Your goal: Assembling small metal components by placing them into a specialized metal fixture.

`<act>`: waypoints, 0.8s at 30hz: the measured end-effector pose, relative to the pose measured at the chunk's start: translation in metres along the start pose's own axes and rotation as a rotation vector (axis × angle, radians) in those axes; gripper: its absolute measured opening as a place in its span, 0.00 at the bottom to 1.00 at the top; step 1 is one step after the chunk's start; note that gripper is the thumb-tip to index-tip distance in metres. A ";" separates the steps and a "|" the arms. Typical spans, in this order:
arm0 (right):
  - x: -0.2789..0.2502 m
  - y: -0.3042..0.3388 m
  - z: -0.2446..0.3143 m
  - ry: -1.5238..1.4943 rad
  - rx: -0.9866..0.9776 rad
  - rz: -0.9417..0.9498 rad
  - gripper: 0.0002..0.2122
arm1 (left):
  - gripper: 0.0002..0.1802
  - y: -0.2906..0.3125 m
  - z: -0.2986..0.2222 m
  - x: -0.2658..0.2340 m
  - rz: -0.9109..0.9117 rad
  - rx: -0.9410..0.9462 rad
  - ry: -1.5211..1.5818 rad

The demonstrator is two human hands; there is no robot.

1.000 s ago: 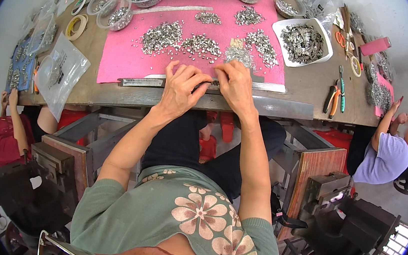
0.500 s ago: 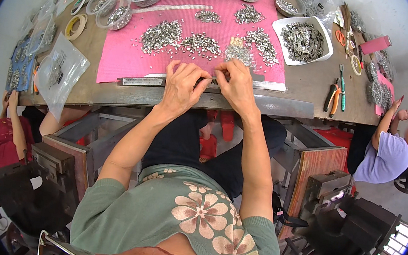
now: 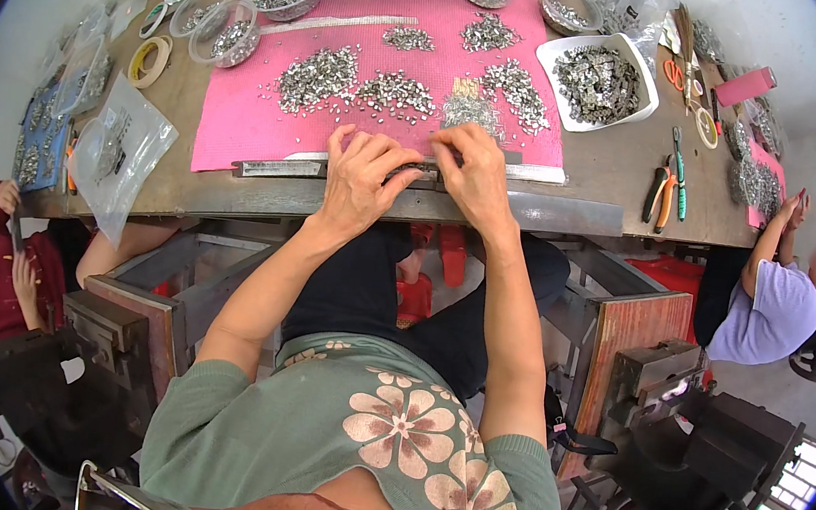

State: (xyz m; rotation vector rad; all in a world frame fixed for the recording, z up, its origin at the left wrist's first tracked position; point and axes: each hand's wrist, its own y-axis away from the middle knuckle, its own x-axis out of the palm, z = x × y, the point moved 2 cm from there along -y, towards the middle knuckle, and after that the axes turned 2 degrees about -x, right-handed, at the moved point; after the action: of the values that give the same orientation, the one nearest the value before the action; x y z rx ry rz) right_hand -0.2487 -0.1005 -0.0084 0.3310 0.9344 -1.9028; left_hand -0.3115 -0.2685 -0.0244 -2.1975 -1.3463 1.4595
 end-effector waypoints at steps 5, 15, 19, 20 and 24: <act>0.021 -0.024 -0.020 0.140 -0.015 0.010 0.03 | 0.11 0.000 -0.001 0.005 -0.030 -0.005 -0.027; 0.011 -0.015 -0.009 0.132 -0.047 0.018 0.05 | 0.11 0.000 0.000 0.001 -0.032 0.009 -0.009; -0.003 0.009 0.001 -0.037 0.074 0.031 0.04 | 0.11 0.001 0.001 0.002 -0.039 0.019 0.001; -0.006 0.013 0.007 0.002 0.037 0.036 0.05 | 0.11 0.001 0.001 0.002 -0.038 0.018 0.002; -0.007 0.022 0.012 0.062 -0.037 0.021 0.05 | 0.09 -0.001 0.001 0.000 -0.031 0.020 0.036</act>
State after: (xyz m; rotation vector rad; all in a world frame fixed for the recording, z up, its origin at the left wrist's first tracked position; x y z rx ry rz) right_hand -0.2249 -0.1100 -0.0066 0.3787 1.0017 -1.8627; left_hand -0.3130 -0.2685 -0.0246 -2.1697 -1.3428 1.4097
